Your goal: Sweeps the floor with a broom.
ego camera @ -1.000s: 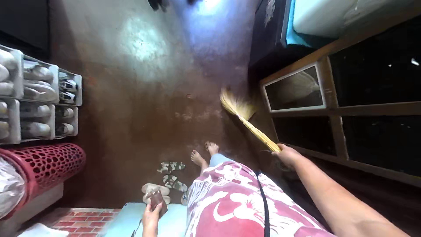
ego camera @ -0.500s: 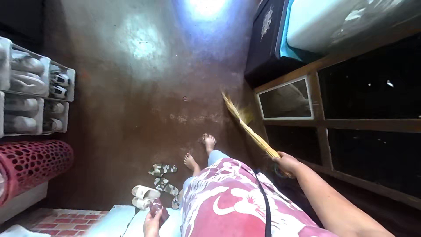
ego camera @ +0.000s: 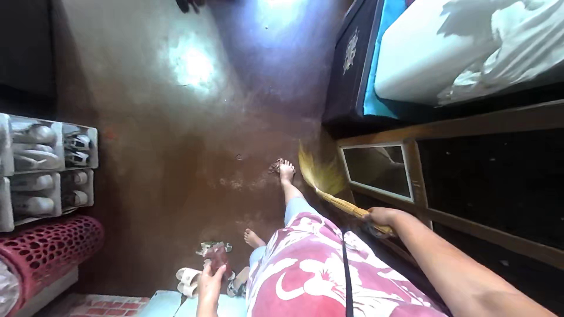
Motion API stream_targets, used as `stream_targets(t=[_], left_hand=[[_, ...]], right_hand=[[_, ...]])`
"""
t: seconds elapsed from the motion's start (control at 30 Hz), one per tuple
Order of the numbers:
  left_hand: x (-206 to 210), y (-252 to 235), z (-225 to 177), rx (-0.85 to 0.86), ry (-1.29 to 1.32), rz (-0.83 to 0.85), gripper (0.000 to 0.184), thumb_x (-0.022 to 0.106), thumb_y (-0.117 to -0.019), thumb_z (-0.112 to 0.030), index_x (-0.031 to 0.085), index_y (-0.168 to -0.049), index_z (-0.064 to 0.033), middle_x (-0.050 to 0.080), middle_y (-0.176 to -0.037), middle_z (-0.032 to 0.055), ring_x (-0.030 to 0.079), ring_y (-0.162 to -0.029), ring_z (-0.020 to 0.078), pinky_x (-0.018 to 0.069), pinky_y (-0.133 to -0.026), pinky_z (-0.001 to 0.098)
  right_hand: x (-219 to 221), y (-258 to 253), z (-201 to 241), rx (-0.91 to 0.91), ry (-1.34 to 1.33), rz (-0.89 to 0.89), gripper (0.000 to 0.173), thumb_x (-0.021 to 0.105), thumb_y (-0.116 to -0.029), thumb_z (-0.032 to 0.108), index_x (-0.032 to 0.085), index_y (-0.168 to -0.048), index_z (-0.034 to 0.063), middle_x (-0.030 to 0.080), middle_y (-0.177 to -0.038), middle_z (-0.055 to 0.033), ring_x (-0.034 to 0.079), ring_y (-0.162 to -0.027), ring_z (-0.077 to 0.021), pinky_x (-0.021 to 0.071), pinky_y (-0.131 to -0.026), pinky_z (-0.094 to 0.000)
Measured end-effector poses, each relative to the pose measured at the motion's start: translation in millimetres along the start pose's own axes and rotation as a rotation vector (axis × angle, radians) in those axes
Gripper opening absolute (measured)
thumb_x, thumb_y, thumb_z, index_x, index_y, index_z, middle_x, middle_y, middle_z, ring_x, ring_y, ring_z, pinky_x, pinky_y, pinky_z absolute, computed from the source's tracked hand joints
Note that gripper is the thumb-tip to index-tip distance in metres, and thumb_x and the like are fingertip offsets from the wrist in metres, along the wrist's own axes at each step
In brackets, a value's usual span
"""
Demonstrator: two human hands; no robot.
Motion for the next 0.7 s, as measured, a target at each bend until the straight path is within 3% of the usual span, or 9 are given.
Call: stream_targets(t=[0.07,0.13,0.27,0.3,0.5,0.6,0.7], left_hand=[[11.8,0.1,-15.2,0.019,-0.08,0.041,0.046,0.07,-0.0939,-0.005,0.055,-0.137,0.0053,0.064,-0.128,0.0243,0.063,-0.118,0.0308,0.0501,-0.102,0.0484],[14.0,-2.1,-19.1,0.052,-0.104,0.061,0.048,0.07,-0.0939,-0.006,0.054,-0.137,0.0062,0.062,-0.13,0.0247,0.062,-0.12,0.0306,0.0495,-0.103,0.0476],[-2.7,-11.6,-0.6,0.108,-0.103,0.011,0.047,0.07,-0.0947,-0.006,0.054,-0.138,0.0057,0.062,-0.131,0.0246,0.062,-0.12,0.0304,0.0494,-0.103,0.0472],[-9.8,-13.3,9.9,0.124,-0.094,-0.008,0.047,0.07,-0.0946,-0.006,0.054,-0.138,0.0059,0.062,-0.13,0.0247,0.062,-0.119,0.0303,0.0497,-0.103,0.0471],[-47.4,12.1,119.9,0.08,-0.054,-0.036,0.048,0.069,-0.095,-0.005,0.052,-0.139,0.0065,0.06,-0.134,0.0265,0.06,-0.122,0.0329,0.0487,-0.104,0.0488],[-57.1,29.3,185.3,0.011,-0.03,-0.002,0.043,0.067,-0.0949,-0.001,0.054,-0.134,0.0093,0.062,-0.127,0.0283,0.063,-0.115,0.0336,0.0511,-0.1,0.0485],[-60.7,38.1,247.6,-0.087,-0.005,-0.003,0.04,0.068,-0.0948,-0.001,0.055,-0.131,0.0087,0.063,-0.122,0.0281,0.064,-0.108,0.0337,0.0527,-0.095,0.0492]], right_hand=[[-11.5,1.9,-8.5,-0.009,-0.075,-0.044,0.041,0.05,-0.1104,0.027,0.056,-0.136,-0.004,0.063,-0.119,-0.0269,0.065,-0.098,-0.0363,0.0535,-0.085,-0.0539],[-7.4,19.4,-13.0,-0.004,-0.149,-0.042,0.041,0.049,-0.1107,0.024,0.052,-0.14,-0.0049,0.061,-0.125,-0.0291,0.063,-0.106,-0.04,0.0509,-0.091,-0.0567],[48.9,3.4,-43.0,-0.015,-0.274,-0.074,0.046,0.054,-0.1089,0.024,0.047,-0.148,0.001,0.062,-0.124,-0.0282,0.065,-0.1,-0.0396,0.0538,-0.086,-0.0557],[70.7,-0.7,-49.5,-0.018,-0.312,-0.081,0.049,0.054,-0.1087,0.024,0.043,-0.151,0.0023,0.061,-0.128,-0.0288,0.065,-0.105,-0.0412,0.0532,-0.088,-0.0572],[196.8,-35.9,-88.7,-0.072,-0.339,-0.214,0.062,0.058,-0.1068,0.028,0.033,-0.16,0.009,0.055,-0.143,-0.0299,0.056,-0.13,-0.0462,0.0437,-0.108,-0.0634],[217.8,-21.3,-93.3,-0.102,-0.321,-0.221,0.062,0.056,-0.108,0.028,0.031,-0.161,0.009,0.054,-0.145,-0.03,0.052,-0.135,-0.0466,0.0403,-0.111,-0.0644],[217.7,-29.4,-109.3,-0.115,-0.251,-0.311,0.061,0.058,-0.1068,0.032,0.036,-0.159,0.0103,0.058,-0.139,-0.0298,0.056,-0.13,-0.0475,0.0433,-0.106,-0.0671]])
Point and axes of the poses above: each hand's wrist, its own y-axis away from the middle knuckle, its own x-axis out of the palm, z = x × y, the point moved 4 cm from there along -y, towards the middle knuckle
